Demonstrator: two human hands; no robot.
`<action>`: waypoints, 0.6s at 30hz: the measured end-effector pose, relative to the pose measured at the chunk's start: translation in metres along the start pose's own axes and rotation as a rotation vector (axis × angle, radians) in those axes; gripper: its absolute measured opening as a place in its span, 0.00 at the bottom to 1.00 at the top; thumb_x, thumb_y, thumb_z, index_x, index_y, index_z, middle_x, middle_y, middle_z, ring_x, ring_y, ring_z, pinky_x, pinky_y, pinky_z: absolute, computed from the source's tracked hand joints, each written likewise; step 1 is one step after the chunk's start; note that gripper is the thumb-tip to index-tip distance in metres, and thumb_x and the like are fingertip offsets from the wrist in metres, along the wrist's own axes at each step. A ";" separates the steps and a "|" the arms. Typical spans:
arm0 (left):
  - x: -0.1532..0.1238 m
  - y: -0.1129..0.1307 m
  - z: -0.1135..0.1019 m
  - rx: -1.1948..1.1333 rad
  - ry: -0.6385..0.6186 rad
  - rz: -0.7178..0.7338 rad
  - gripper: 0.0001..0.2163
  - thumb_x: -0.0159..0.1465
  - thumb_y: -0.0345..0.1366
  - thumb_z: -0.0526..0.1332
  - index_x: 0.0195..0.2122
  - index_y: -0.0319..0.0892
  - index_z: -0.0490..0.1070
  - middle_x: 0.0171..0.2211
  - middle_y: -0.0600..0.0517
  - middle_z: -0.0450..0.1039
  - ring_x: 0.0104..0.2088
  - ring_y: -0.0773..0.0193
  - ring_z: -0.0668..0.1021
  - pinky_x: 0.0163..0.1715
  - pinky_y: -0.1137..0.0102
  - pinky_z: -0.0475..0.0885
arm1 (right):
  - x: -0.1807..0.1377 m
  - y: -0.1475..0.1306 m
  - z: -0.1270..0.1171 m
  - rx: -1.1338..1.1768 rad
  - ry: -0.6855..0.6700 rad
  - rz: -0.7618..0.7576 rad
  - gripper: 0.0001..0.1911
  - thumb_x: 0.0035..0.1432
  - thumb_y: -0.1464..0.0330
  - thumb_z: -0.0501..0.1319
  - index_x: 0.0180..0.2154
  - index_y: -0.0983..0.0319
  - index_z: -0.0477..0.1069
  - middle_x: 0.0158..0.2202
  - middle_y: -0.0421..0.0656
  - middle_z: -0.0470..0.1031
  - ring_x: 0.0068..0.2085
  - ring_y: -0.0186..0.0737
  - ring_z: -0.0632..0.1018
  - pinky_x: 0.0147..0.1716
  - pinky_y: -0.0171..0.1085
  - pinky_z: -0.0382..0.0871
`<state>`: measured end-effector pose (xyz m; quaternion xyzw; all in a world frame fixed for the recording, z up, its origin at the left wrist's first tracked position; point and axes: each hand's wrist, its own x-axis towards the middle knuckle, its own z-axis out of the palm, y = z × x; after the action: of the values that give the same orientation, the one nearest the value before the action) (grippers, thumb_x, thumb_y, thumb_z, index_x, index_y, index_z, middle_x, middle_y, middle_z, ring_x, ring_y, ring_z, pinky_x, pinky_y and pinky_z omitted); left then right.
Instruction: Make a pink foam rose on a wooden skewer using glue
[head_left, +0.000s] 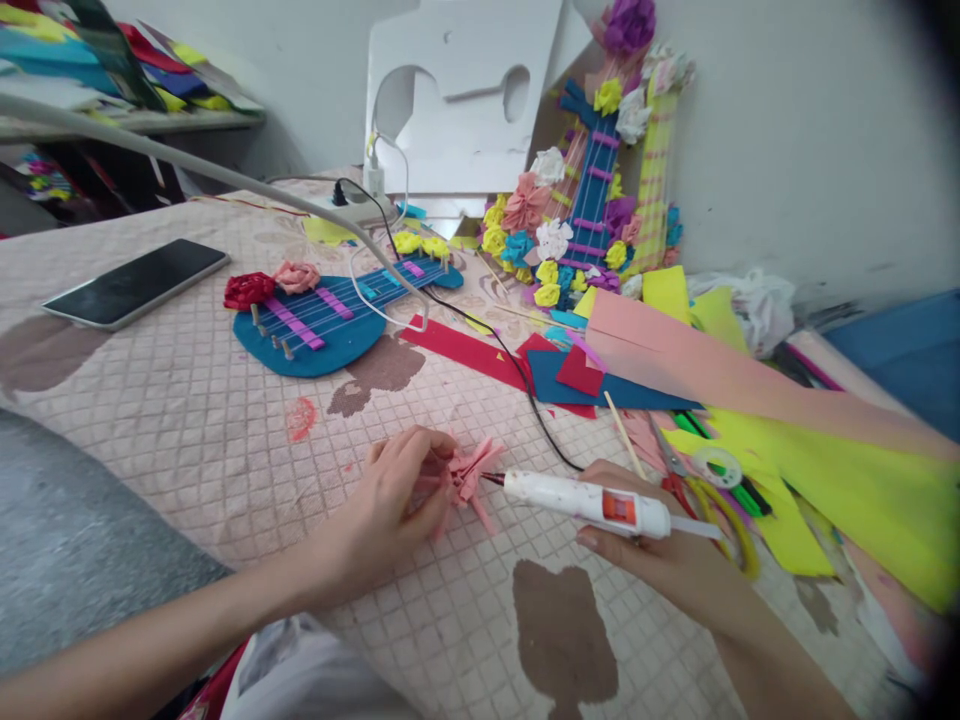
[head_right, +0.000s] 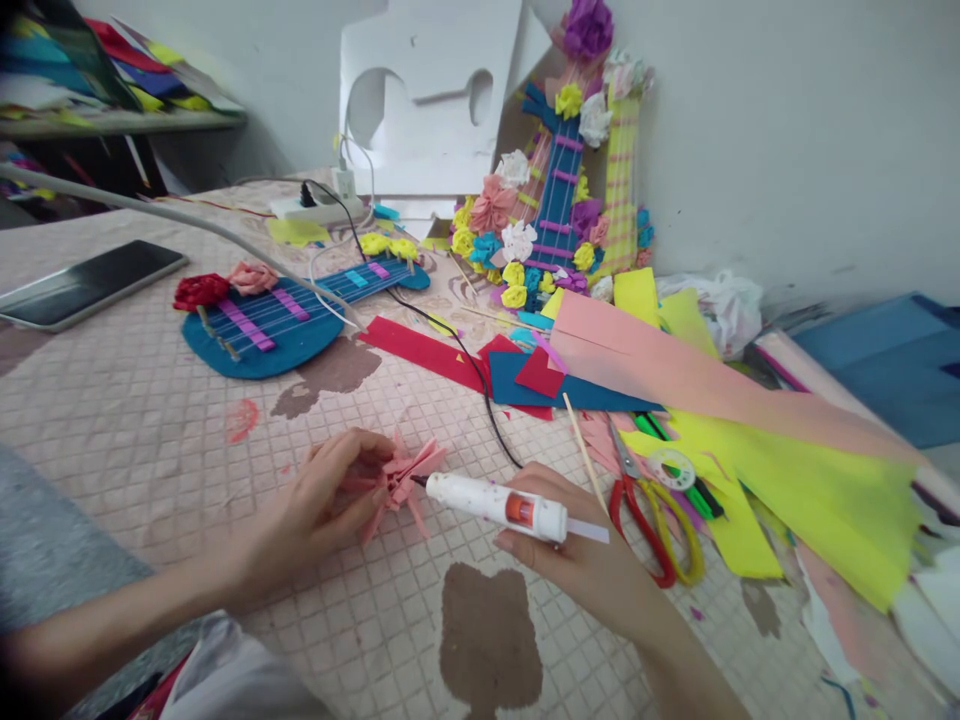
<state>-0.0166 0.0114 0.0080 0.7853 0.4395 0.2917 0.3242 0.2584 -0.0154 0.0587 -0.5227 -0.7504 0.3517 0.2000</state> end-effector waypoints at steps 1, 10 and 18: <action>0.000 0.000 0.000 -0.007 -0.005 -0.004 0.11 0.64 0.30 0.54 0.47 0.45 0.61 0.45 0.50 0.68 0.45 0.61 0.71 0.47 0.61 0.66 | 0.000 0.000 0.000 0.003 0.000 0.001 0.09 0.60 0.62 0.59 0.31 0.59 0.63 0.28 0.37 0.65 0.29 0.34 0.68 0.28 0.34 0.62; 0.002 0.007 0.000 0.076 0.028 0.009 0.10 0.64 0.29 0.53 0.47 0.43 0.63 0.45 0.49 0.69 0.45 0.59 0.71 0.47 0.59 0.64 | -0.002 0.000 0.001 0.003 0.021 0.012 0.09 0.59 0.62 0.60 0.31 0.59 0.63 0.28 0.37 0.64 0.29 0.34 0.68 0.27 0.34 0.62; 0.001 -0.002 0.006 0.136 0.045 0.061 0.15 0.61 0.29 0.57 0.49 0.43 0.60 0.45 0.47 0.68 0.46 0.56 0.71 0.47 0.56 0.62 | -0.002 0.001 0.001 0.005 -0.013 0.029 0.09 0.60 0.62 0.59 0.32 0.59 0.63 0.28 0.37 0.64 0.29 0.34 0.68 0.29 0.34 0.63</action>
<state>-0.0123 0.0119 0.0024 0.8118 0.4413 0.2883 0.2512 0.2590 -0.0177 0.0577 -0.5309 -0.7430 0.3597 0.1913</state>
